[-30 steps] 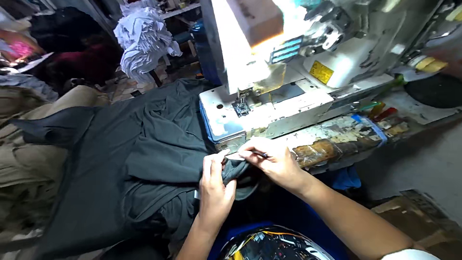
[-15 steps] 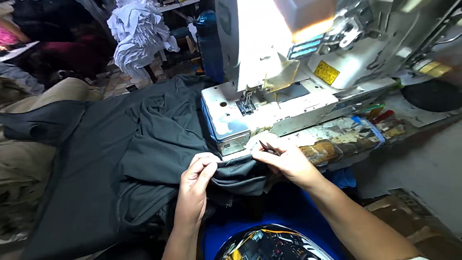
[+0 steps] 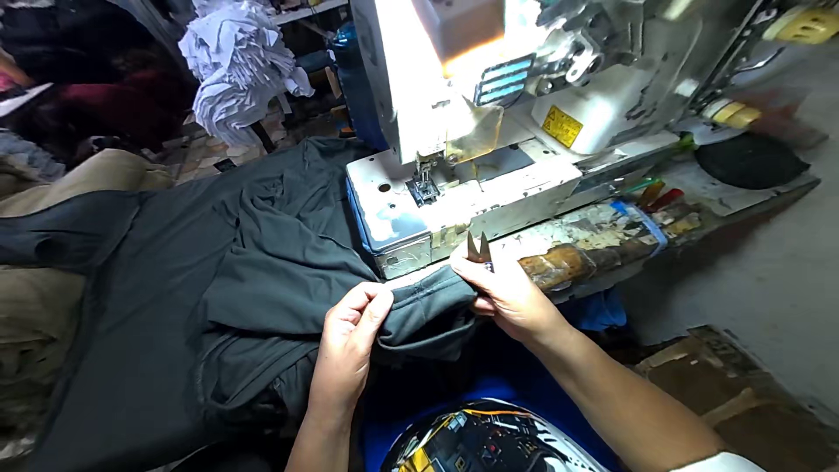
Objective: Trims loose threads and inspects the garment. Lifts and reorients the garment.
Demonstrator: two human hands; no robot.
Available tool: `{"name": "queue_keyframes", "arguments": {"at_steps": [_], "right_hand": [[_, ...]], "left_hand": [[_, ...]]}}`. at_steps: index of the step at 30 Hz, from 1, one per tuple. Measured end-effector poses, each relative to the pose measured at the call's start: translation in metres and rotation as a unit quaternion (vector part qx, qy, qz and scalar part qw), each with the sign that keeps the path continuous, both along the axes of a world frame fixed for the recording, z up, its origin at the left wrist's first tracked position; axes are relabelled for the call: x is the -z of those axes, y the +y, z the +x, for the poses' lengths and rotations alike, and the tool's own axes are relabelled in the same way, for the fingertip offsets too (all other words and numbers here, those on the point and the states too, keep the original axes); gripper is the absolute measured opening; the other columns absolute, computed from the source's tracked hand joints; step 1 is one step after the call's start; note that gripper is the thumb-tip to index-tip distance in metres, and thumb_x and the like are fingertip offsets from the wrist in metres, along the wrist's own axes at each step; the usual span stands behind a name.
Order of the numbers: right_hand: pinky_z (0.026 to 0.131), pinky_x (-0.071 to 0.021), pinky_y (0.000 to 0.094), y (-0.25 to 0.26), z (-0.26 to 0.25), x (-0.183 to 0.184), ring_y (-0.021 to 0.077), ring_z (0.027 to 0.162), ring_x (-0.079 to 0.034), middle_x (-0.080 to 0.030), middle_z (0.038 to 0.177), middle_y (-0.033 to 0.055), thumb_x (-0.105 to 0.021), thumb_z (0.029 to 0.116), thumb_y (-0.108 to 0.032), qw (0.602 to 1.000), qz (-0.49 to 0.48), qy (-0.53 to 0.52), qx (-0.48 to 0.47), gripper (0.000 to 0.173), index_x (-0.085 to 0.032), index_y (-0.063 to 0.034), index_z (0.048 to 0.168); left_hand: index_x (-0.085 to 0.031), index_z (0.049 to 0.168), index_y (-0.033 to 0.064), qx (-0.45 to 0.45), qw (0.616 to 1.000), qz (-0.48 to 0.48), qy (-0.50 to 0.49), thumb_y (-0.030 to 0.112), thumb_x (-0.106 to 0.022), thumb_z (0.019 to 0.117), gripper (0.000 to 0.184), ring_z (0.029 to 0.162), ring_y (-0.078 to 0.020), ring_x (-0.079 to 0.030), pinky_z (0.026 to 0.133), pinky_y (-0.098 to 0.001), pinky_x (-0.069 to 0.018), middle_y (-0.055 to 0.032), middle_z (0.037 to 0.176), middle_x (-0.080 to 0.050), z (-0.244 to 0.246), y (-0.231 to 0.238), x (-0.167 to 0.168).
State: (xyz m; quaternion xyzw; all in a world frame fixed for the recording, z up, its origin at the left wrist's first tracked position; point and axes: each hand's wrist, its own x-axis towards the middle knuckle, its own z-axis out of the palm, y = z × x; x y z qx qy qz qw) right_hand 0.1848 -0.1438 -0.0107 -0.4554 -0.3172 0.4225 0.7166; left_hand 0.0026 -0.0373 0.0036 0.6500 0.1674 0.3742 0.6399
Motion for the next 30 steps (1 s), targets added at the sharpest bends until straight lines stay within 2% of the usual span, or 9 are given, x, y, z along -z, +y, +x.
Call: {"name": "queue_keyframes", "arguments": {"at_steps": [2,6,7,9,11,14,16,18,30], "right_hand": [[0.043,-0.0322,0.0102,-0.002,0.000,-0.001,-0.0048,0.046,-0.040,-0.056,0.065,-0.0059,-0.055,0.1036,-0.011,1.000,0.003,-0.006,0.003,0.011,-0.061,-0.0123,0.095],[0.044,-0.0332,0.0107,-0.004,0.001,0.002,-0.0045,0.048,-0.040,-0.056,0.069,-0.0078,-0.056,0.1035,-0.014,0.993,0.005,-0.101,0.064,0.008,-0.063,-0.0140,0.100],[0.048,-0.0358,0.0117,-0.005,0.001,0.007,-0.0042,0.052,-0.042,-0.056,0.074,-0.0083,-0.056,0.1041,-0.018,0.978,0.008,-0.176,0.115,0.009,-0.064,-0.0142,0.107],[0.065,-0.0468,0.0159,-0.011,0.003,0.016,-0.0019,0.072,-0.054,-0.062,0.095,-0.0052,-0.049,0.1078,-0.033,0.931,0.028,-0.308,0.192,0.033,-0.059,-0.0119,0.131],[0.063,-0.0438,0.0151,-0.023,0.001,0.013,-0.0025,0.071,-0.050,-0.059,0.094,-0.0054,-0.037,0.1106,-0.045,0.921,0.058,-0.331,0.196,0.050,-0.056,-0.0098,0.140],[0.053,-0.0387,0.0087,-0.043,-0.014,0.002,-0.0113,0.061,-0.045,-0.063,0.089,-0.0120,-0.040,0.1110,-0.031,0.964,0.088,-0.243,0.058,0.039,-0.064,-0.0066,0.128],[0.048,-0.0443,0.0129,-0.046,-0.024,0.002,-0.0060,0.055,-0.048,-0.060,0.080,-0.0081,-0.041,0.1102,-0.017,0.980,0.072,-0.180,-0.040,0.032,-0.062,-0.0033,0.130],[0.048,-0.0517,0.0171,-0.044,-0.030,0.008,-0.0018,0.052,-0.053,-0.058,0.075,-0.0060,-0.040,0.1103,-0.015,0.982,0.048,-0.161,-0.084,0.030,-0.061,-0.0039,0.129],[0.045,-0.0536,0.0187,-0.035,-0.035,0.010,-0.0006,0.046,-0.054,-0.053,0.065,-0.0083,-0.042,0.1094,-0.015,0.985,0.002,-0.148,-0.090,0.024,-0.063,-0.0055,0.118]], "left_hand": [[-0.073,0.106,0.0038,0.034,0.998,0.043,0.031,0.012,-0.060,0.1004,0.016,0.087,-0.0023,-0.068,0.080,-0.0194,-0.0566,0.0022,0.096,-0.073,0.001,0.001,-0.001],[-0.074,0.092,0.0060,0.018,0.997,0.058,0.056,0.008,-0.062,0.0977,0.014,0.079,-0.0001,-0.066,0.075,-0.0176,-0.0555,0.0039,0.087,-0.072,0.011,-0.001,-0.002],[-0.074,0.091,0.0058,0.011,0.997,0.045,0.053,0.006,-0.061,0.0976,0.015,0.078,-0.0008,-0.066,0.074,-0.0184,-0.0559,0.0033,0.084,-0.072,0.012,-0.001,-0.003],[-0.074,0.089,0.0060,0.006,0.998,0.029,0.047,0.005,-0.059,0.0976,0.017,0.076,-0.0018,-0.066,0.073,-0.0191,-0.0561,0.0027,0.082,-0.071,0.014,-0.001,-0.004],[-0.074,0.088,0.0064,0.006,0.999,0.026,0.044,0.005,-0.059,0.0977,0.018,0.076,-0.0019,-0.066,0.073,-0.0192,-0.0559,0.0027,0.082,-0.071,0.016,0.000,-0.004],[-0.075,0.087,0.0073,0.006,0.998,0.021,0.052,0.006,-0.059,0.0978,0.019,0.075,-0.0017,-0.066,0.073,-0.0189,-0.0559,0.0029,0.081,-0.071,0.019,-0.001,-0.004],[-0.074,0.086,0.0074,0.009,0.998,0.015,0.055,0.005,-0.058,0.0980,0.020,0.075,-0.0022,-0.067,0.073,-0.0197,-0.0563,0.0023,0.081,-0.071,0.021,-0.002,-0.004],[-0.074,0.086,0.0073,0.011,0.998,0.013,0.054,0.006,-0.058,0.0982,0.021,0.075,-0.0024,-0.067,0.073,-0.0200,-0.0566,0.0021,0.081,-0.072,0.022,-0.002,-0.005],[-0.074,0.081,0.0085,0.019,0.997,0.018,0.067,0.006,-0.057,0.0986,0.024,0.070,-0.0030,-0.067,0.069,-0.0203,-0.0569,0.0024,0.075,-0.070,0.021,-0.004,-0.006]]}}
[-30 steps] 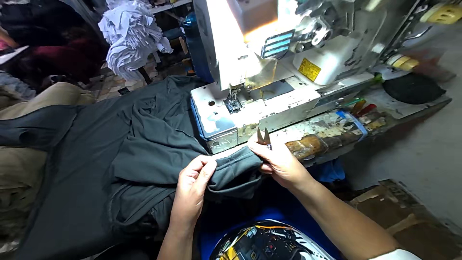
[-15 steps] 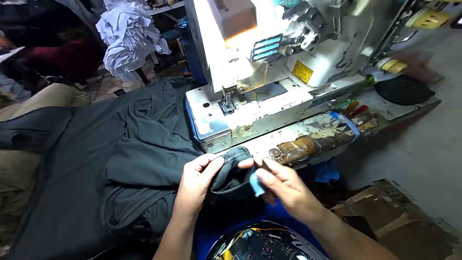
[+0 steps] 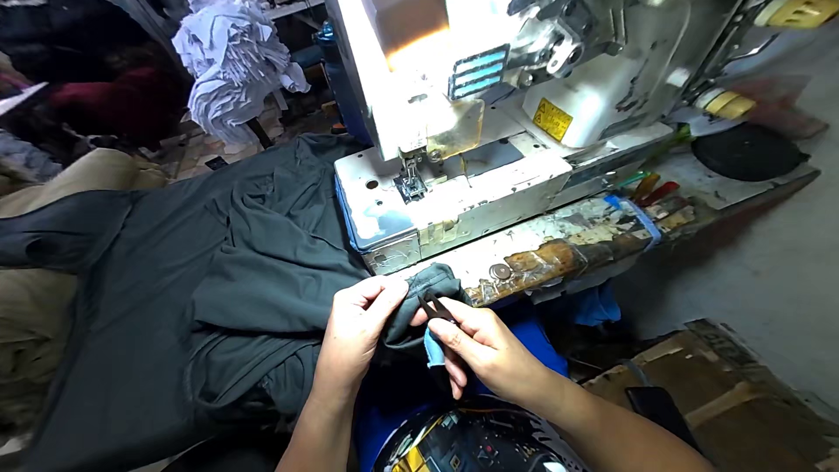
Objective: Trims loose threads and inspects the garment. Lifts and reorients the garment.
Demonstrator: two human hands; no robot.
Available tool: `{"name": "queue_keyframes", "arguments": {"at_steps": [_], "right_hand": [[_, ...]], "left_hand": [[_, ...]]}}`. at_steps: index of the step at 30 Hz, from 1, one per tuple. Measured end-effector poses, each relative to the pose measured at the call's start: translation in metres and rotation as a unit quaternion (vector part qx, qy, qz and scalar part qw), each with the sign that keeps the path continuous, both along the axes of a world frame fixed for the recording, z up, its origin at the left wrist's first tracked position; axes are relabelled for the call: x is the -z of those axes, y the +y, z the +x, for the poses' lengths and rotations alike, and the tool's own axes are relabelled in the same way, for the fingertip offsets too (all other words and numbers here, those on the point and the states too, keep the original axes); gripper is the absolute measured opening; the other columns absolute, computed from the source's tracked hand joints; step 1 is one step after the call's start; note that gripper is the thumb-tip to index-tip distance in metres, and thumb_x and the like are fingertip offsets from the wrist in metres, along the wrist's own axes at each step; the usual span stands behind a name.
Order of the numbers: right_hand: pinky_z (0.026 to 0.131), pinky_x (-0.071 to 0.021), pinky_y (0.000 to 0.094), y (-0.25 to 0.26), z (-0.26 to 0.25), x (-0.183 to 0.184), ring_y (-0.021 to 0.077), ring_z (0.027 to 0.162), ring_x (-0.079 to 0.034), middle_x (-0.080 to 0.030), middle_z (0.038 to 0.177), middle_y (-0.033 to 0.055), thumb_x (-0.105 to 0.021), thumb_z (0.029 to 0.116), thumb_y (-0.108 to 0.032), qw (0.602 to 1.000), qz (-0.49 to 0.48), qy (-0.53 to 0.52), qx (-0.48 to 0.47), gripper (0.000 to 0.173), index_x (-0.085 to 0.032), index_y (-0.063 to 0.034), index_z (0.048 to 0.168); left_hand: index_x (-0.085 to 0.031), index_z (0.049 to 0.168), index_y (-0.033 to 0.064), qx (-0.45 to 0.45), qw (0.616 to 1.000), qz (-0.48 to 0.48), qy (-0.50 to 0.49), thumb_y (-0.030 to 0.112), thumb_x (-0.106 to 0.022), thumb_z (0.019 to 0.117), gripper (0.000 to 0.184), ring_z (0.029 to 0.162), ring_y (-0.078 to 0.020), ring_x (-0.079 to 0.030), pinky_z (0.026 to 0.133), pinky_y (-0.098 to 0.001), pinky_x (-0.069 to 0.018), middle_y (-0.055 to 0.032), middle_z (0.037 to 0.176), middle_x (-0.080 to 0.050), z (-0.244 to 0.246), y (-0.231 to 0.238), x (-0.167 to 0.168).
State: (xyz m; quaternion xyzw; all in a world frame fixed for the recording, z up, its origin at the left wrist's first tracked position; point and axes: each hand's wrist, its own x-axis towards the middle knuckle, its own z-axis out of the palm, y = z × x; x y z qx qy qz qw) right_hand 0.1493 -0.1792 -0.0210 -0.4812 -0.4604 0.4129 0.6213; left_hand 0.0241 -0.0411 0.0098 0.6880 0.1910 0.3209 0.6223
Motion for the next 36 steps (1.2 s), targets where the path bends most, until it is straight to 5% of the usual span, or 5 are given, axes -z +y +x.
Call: {"name": "queue_keyframes", "arguments": {"at_steps": [36], "right_hand": [[0.044,-0.0505,0.0161,0.0020,-0.0050,0.0032,-0.0021,0.047,-0.052,-0.053,0.065,-0.0078,-0.042,0.1093,-0.015,0.999,0.016,-0.036,0.027,0.024,-0.063,-0.0050,0.114]], "left_hand": [[-0.073,0.088,0.0039,0.018,1.000,-0.012,0.009,0.006,-0.054,0.1019,0.024,0.068,-0.0084,-0.071,0.069,-0.0229,-0.0606,-0.0028,0.074,-0.074,-0.0021,-0.0031,-0.0002]]}}
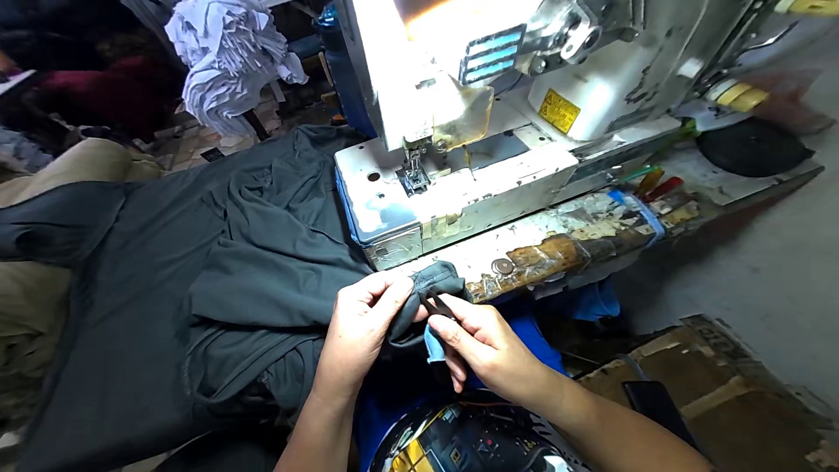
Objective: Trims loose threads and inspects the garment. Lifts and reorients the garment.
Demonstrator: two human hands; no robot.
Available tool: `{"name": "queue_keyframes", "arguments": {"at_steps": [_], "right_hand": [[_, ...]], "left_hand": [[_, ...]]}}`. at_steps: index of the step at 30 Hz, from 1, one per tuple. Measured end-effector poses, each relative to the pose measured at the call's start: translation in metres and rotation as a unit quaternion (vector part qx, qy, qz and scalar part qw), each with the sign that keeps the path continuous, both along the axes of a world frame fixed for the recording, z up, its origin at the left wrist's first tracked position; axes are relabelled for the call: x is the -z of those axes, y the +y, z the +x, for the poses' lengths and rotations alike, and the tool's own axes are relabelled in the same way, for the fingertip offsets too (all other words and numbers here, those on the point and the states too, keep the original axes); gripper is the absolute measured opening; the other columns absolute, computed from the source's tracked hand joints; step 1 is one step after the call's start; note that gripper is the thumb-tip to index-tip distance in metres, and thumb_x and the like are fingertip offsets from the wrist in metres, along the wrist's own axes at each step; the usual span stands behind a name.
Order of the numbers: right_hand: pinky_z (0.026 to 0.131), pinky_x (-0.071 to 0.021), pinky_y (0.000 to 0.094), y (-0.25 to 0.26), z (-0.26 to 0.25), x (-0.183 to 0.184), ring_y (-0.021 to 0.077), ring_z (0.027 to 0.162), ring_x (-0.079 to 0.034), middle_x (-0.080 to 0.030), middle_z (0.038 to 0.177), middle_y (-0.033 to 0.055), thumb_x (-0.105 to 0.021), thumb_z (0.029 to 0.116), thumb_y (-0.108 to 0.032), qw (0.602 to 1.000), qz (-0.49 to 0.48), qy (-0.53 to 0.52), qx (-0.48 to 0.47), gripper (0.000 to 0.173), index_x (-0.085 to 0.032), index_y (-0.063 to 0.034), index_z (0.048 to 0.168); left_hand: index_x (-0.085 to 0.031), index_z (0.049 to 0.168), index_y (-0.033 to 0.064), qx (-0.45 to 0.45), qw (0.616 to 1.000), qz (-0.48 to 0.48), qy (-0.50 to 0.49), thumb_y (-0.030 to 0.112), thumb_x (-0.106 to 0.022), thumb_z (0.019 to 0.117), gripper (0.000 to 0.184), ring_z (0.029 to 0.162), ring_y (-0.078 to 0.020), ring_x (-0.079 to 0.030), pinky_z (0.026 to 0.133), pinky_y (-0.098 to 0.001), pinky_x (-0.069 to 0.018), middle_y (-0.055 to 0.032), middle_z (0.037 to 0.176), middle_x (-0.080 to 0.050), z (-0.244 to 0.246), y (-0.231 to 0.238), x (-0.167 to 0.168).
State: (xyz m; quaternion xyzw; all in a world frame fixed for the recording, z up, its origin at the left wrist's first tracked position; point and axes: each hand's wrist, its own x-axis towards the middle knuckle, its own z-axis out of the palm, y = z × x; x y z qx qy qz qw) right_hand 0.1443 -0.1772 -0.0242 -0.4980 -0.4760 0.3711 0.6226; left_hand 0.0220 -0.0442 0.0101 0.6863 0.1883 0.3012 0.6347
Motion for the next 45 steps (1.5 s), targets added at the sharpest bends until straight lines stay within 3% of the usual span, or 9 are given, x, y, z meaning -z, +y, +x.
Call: {"name": "queue_keyframes", "arguments": {"at_steps": [18,23,27,30,33,36,39,42,45], "right_hand": [[0.043,-0.0485,0.0150,-0.001,0.001,0.001,-0.0027,0.046,-0.050,-0.051,0.065,-0.0082,-0.043,0.1091,-0.015,1.000,0.004,-0.007,0.010,0.023,-0.063,-0.0050,0.114],[0.061,-0.0413,0.0110,0.008,0.006,0.016,-0.0069,0.066,-0.048,-0.058,0.076,-0.0042,-0.040,0.1122,-0.031,0.984,0.122,-0.109,0.068,0.044,-0.068,-0.0003,0.098],[0.051,-0.0351,0.0082,0.009,0.005,0.011,-0.0107,0.056,-0.043,-0.053,0.068,-0.0150,-0.048,0.1089,-0.028,0.995,0.058,0.083,0.011,0.032,-0.071,-0.0118,0.092],[0.044,-0.0336,0.0089,0.010,0.005,0.009,-0.0089,0.049,-0.044,-0.063,0.068,-0.0092,-0.054,0.1060,-0.021,0.958,0.014,0.283,-0.051,0.030,-0.075,-0.0084,0.089],[0.044,-0.0338,0.0086,0.011,0.009,0.009,-0.0087,0.049,-0.045,-0.062,0.067,-0.0085,-0.056,0.1055,-0.023,0.947,0.054,0.313,-0.042,0.032,-0.074,-0.0073,0.085],[0.044,-0.0347,0.0093,0.013,0.019,0.007,-0.0071,0.049,-0.043,-0.060,0.069,-0.0077,-0.046,0.1097,-0.028,0.955,0.026,0.294,-0.034,0.037,-0.071,-0.0075,0.092],[0.045,-0.0364,0.0109,0.012,0.019,0.004,-0.0047,0.050,-0.041,-0.056,0.075,-0.0088,-0.034,0.1116,-0.030,0.971,-0.030,0.236,-0.013,0.033,-0.062,-0.0122,0.112],[0.046,-0.0437,0.0123,0.008,0.013,0.005,-0.0047,0.052,-0.048,-0.057,0.081,-0.0081,-0.040,0.1099,-0.018,0.997,0.005,0.055,0.059,0.027,-0.057,-0.0050,0.127],[0.049,-0.0509,0.0126,0.007,0.012,0.011,-0.0047,0.054,-0.055,-0.065,0.083,-0.0026,-0.047,0.1077,-0.012,0.991,0.061,-0.074,0.092,0.028,-0.065,0.0037,0.123]], "left_hand": [[-0.073,0.088,0.0042,0.013,1.000,0.019,0.003,0.008,-0.056,0.1016,0.021,0.071,-0.0073,-0.071,0.072,-0.0225,-0.0605,-0.0015,0.077,-0.073,0.001,-0.002,0.001],[-0.075,0.090,0.0064,0.011,0.998,0.054,0.009,0.008,-0.059,0.0993,0.019,0.075,-0.0016,-0.067,0.073,-0.0186,-0.0570,0.0036,0.080,-0.072,-0.002,-0.002,-0.001],[-0.074,0.089,0.0061,0.016,0.994,0.105,0.024,0.010,-0.060,0.0993,0.017,0.077,0.0007,-0.065,0.073,-0.0160,-0.0555,0.0048,0.082,-0.069,-0.004,-0.003,0.000],[-0.073,0.086,0.0053,0.023,0.994,0.104,0.023,0.010,-0.060,0.0993,0.019,0.074,0.0009,-0.062,0.069,-0.0155,-0.0524,0.0044,0.079,-0.067,-0.003,-0.003,0.004],[-0.072,0.087,0.0072,0.022,0.996,0.082,0.031,0.012,-0.059,0.1003,0.020,0.074,0.0017,-0.062,0.069,-0.0158,-0.0521,0.0058,0.080,-0.067,-0.002,-0.001,0.011],[-0.074,0.097,0.0057,0.025,0.999,0.025,0.019,0.013,-0.062,0.0991,0.014,0.078,-0.0013,-0.067,0.074,-0.0194,-0.0567,0.0032,0.086,-0.072,-0.003,0.002,0.013],[-0.075,0.103,0.0014,0.005,1.000,-0.021,0.007,0.007,-0.059,0.0997,0.018,0.085,-0.0066,-0.071,0.081,-0.0238,-0.0591,-0.0033,0.094,-0.076,0.000,0.002,0.010],[-0.075,0.097,0.0019,-0.024,0.993,-0.109,-0.022,0.001,-0.056,0.0983,0.020,0.077,-0.0058,-0.071,0.075,-0.0230,-0.0598,-0.0030,0.083,-0.075,0.006,0.001,0.005],[-0.075,0.092,0.0026,-0.019,0.988,-0.147,-0.034,0.001,-0.055,0.0984,0.021,0.074,-0.0070,-0.071,0.073,-0.0237,-0.0601,-0.0039,0.080,-0.074,0.008,0.001,0.003]]}}
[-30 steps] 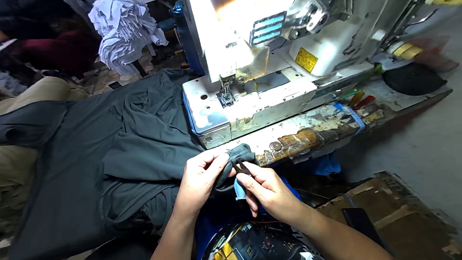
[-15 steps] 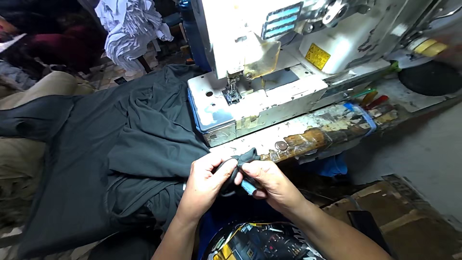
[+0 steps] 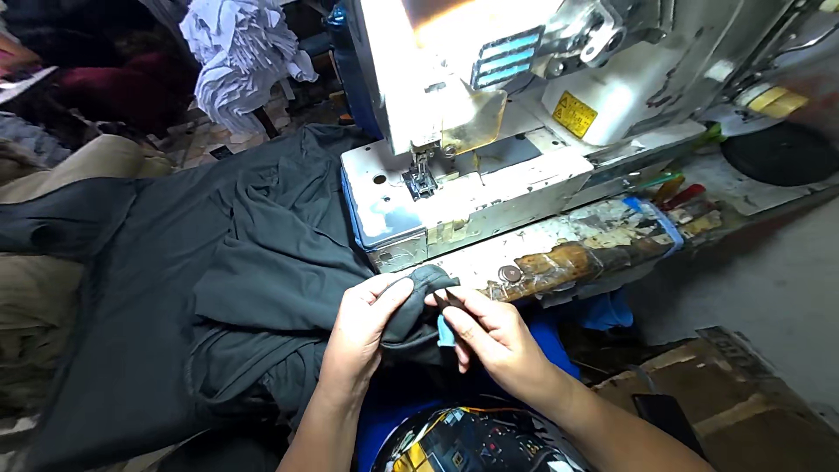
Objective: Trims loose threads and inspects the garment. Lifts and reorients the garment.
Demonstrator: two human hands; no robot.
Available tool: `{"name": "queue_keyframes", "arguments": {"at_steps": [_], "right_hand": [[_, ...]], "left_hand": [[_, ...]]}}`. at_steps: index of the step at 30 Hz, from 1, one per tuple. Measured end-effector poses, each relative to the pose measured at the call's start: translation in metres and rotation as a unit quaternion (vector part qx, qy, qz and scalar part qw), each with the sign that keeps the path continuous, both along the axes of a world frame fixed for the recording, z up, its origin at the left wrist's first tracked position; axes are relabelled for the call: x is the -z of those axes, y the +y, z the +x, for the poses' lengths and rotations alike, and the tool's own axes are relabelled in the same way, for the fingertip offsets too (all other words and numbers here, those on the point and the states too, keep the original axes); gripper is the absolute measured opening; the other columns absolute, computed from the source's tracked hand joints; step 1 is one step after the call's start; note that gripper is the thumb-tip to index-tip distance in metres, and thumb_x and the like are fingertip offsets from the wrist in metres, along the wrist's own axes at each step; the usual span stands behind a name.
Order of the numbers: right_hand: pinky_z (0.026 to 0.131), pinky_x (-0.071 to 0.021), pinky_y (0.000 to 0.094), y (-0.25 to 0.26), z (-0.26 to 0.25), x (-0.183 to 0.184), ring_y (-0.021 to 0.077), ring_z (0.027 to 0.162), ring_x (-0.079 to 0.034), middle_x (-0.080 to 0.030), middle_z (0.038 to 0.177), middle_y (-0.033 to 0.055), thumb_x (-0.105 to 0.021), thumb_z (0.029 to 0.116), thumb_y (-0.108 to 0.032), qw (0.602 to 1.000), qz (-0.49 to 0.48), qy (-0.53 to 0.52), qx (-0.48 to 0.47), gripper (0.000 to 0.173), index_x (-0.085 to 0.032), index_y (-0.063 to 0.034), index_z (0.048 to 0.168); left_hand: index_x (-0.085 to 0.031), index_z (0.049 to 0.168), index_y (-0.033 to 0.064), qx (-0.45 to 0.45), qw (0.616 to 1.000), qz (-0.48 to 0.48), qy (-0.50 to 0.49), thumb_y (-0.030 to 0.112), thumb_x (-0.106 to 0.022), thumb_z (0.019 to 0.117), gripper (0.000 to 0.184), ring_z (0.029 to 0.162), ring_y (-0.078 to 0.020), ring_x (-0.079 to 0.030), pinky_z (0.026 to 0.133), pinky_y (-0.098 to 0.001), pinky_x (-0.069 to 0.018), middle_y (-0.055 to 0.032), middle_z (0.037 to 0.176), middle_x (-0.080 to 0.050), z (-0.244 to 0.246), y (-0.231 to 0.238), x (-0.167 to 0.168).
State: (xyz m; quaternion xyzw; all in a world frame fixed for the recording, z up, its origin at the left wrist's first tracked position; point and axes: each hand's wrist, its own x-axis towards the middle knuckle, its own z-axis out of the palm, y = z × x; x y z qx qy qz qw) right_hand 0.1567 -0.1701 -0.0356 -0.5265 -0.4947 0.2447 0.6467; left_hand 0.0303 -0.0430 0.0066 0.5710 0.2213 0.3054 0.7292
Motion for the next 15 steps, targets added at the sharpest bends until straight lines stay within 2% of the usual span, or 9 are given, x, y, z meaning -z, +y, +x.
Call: {"name": "queue_keyframes", "arguments": {"at_steps": [8,15], "right_hand": [[0.049,-0.0484,0.0131,0.0056,-0.0019,0.0035,-0.0036,0.054,-0.053,-0.063,0.079,-0.0013,-0.048,0.1078,-0.015,0.999,-0.008,-0.033,0.016,0.028,-0.066,0.0033,0.119],[0.049,-0.0489,0.0128,0.0052,-0.0023,0.0032,-0.0038,0.055,-0.053,-0.063,0.080,-0.0012,-0.048,0.1076,-0.014,0.999,-0.007,-0.039,0.024,0.028,-0.066,0.0039,0.119]], "left_hand": [[-0.076,0.090,0.0027,-0.001,1.000,0.008,0.006,0.000,-0.057,0.0973,0.021,0.074,-0.0072,-0.071,0.073,-0.0230,-0.0601,-0.0047,0.079,-0.074,0.0003,0.0000,-0.0008],[-0.076,0.094,0.0017,0.008,1.000,0.007,0.003,0.000,-0.056,0.0977,0.021,0.076,-0.0075,-0.072,0.075,-0.0236,-0.0604,-0.0056,0.082,-0.075,0.0000,-0.0002,-0.0007]]}}
